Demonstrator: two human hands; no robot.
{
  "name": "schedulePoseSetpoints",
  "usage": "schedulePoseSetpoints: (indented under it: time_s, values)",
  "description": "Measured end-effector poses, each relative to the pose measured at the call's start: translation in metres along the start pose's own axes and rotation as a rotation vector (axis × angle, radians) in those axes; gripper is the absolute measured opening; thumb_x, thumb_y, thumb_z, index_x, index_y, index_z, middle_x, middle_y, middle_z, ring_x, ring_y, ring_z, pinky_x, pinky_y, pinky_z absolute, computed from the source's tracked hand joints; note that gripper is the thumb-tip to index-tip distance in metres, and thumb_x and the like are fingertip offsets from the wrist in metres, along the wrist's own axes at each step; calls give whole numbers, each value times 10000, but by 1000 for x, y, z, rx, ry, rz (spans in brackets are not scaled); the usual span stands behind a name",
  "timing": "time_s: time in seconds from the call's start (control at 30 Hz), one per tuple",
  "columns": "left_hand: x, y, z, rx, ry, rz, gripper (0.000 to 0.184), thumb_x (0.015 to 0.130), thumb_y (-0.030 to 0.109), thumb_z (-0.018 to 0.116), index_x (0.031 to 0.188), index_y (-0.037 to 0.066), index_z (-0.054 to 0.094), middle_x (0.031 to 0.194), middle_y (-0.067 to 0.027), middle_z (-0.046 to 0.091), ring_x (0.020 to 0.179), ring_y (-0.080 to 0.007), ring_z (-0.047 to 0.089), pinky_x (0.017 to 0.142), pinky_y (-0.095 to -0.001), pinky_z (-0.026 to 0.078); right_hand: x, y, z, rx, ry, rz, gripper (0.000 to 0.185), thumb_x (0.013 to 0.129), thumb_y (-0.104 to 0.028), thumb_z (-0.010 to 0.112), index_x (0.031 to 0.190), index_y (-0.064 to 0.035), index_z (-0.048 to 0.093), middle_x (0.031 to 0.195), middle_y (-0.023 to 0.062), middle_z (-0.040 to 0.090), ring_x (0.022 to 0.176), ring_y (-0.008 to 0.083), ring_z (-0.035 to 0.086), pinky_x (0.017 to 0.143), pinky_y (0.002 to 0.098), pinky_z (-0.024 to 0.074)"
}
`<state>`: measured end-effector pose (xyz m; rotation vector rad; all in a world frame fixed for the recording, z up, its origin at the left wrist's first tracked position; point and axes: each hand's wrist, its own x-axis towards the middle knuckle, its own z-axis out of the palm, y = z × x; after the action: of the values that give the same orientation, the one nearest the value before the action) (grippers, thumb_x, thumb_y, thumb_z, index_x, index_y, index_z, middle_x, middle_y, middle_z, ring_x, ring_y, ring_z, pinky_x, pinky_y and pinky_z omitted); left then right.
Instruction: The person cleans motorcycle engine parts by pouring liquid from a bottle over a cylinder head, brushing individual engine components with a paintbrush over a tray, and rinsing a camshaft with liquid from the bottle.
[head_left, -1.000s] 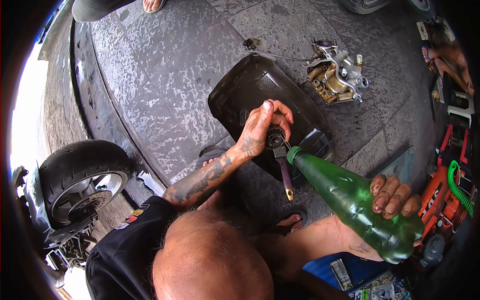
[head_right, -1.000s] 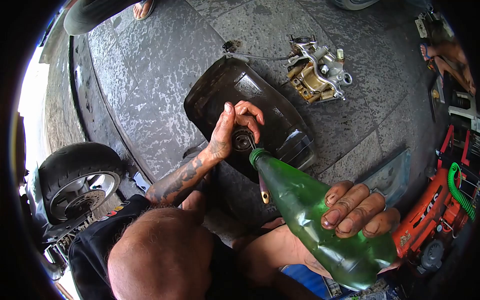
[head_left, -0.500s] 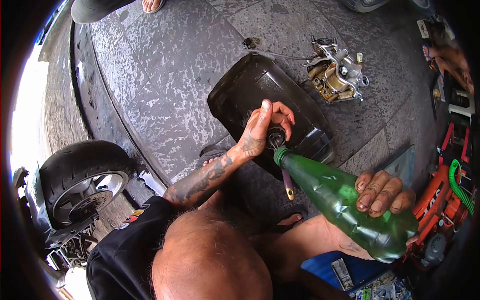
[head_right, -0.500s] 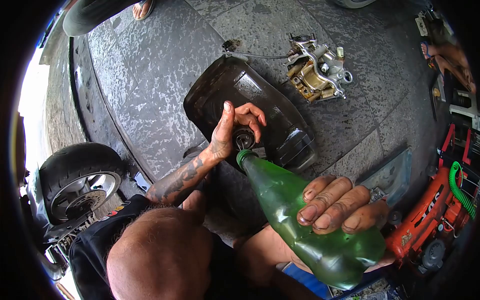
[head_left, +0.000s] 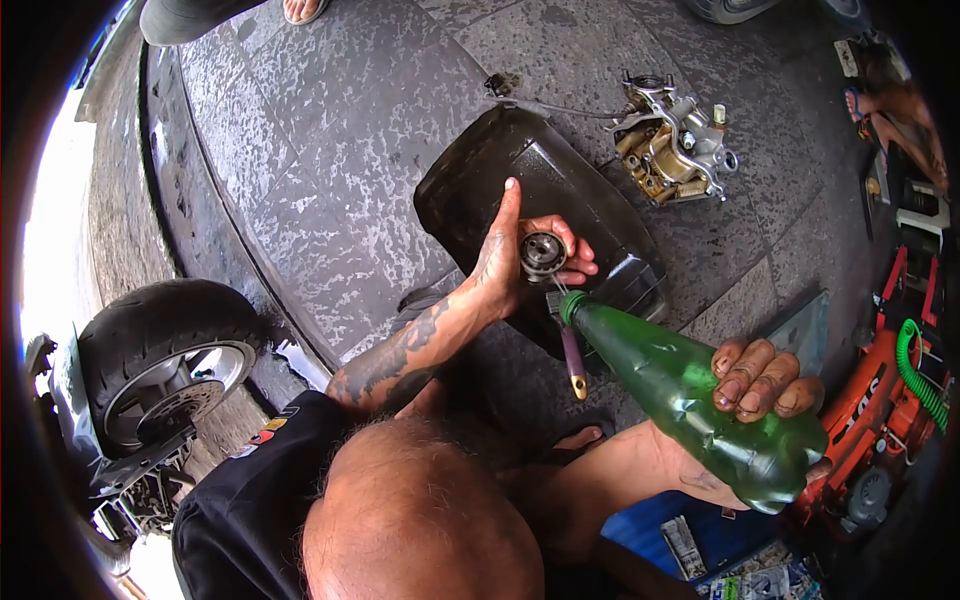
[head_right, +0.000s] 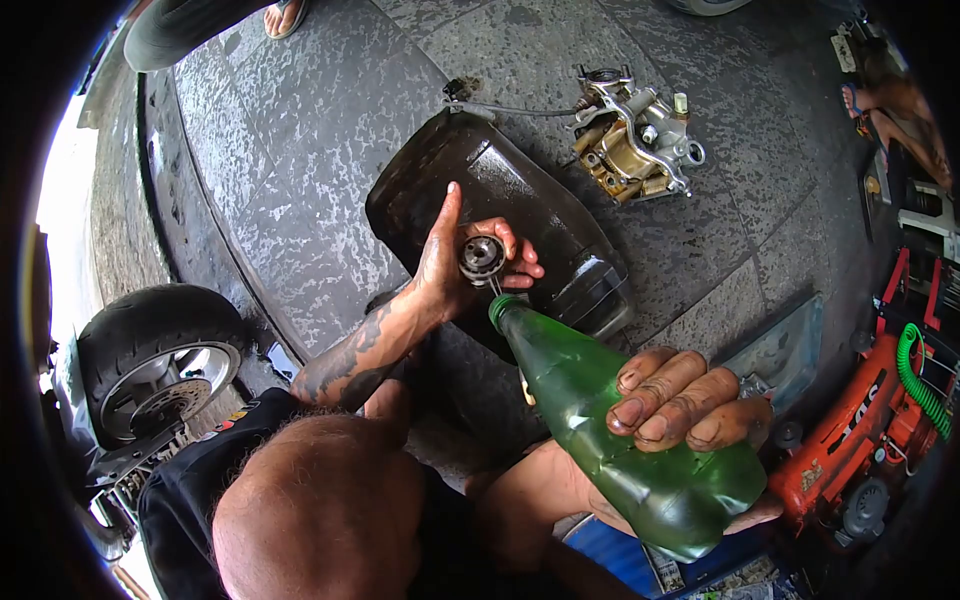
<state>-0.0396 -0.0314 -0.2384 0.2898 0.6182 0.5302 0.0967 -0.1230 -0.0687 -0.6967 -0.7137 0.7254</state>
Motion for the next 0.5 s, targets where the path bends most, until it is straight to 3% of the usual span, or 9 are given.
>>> schedulePoseSetpoints:
  time_s: [0.07, 0.2, 0.33, 0.4, 0.47, 0.5]
  values:
    - [0, -1, -2, -85, -26, -104, 767, 901, 720, 180, 946, 69, 584, 860, -143, 631, 799, -317, 649, 778, -383, 513, -1, 0, -4, -10, -62, 16, 555, 920, -614, 378, 888, -69, 476, 753, 75, 500, 702, 184, 512, 726, 345, 408]
    - [-1, -5, -7, -105, -62, -114, 652, 977, 578, 204, 1083, 44, 561, 912, -155, 634, 783, -273, 651, 737, -377, 517, -4, 4, -4, -21, -36, 5, 577, 912, -625, 381, 913, -58, 488, 774, 73, 494, 718, 184, 505, 728, 344, 405]
    - [-4, -6, -2, -146, -23, -113, 619, 993, 533, 209, 1117, 27, 544, 956, -163, 627, 812, -283, 645, 779, -414, 523, -4, 5, -6, -49, -36, -26, 613, 905, -650, 362, 926, -53, 499, 777, 70, 493, 712, 185, 501, 730, 345, 403]
    - [-6, -7, 1, -235, 51, -89, 549, 1006, 470, 267, 1142, 0, 515, 990, -174, 619, 898, -315, 645, 870, -475, 513, -4, 7, -4, -62, -37, -47, 619, 904, -654, 357, 926, -52, 502, 778, 71, 494, 713, 185, 501, 730, 345, 402]
    - [-6, -9, 2, -294, 92, -64, 532, 996, 465, 326, 1150, -14, 500, 1005, -179, 617, 939, -336, 639, 894, -494, 511, -2, 9, 3, -91, 113, -143, 661, 929, -670, 208, 858, -56, 441, 724, 115, 548, 637, 224, 573, 670, 392, 472]
    - [-6, -9, 2, -353, 134, -40, 527, 985, 459, 385, 1158, -28, 485, 1019, -184, 614, 981, -357, 634, 918, -512, 508, -3, 9, 0, -90, 112, -142, 661, 929, -670, 208, 858, -56, 441, 724, 115, 548, 637, 224, 573, 670, 392, 472]
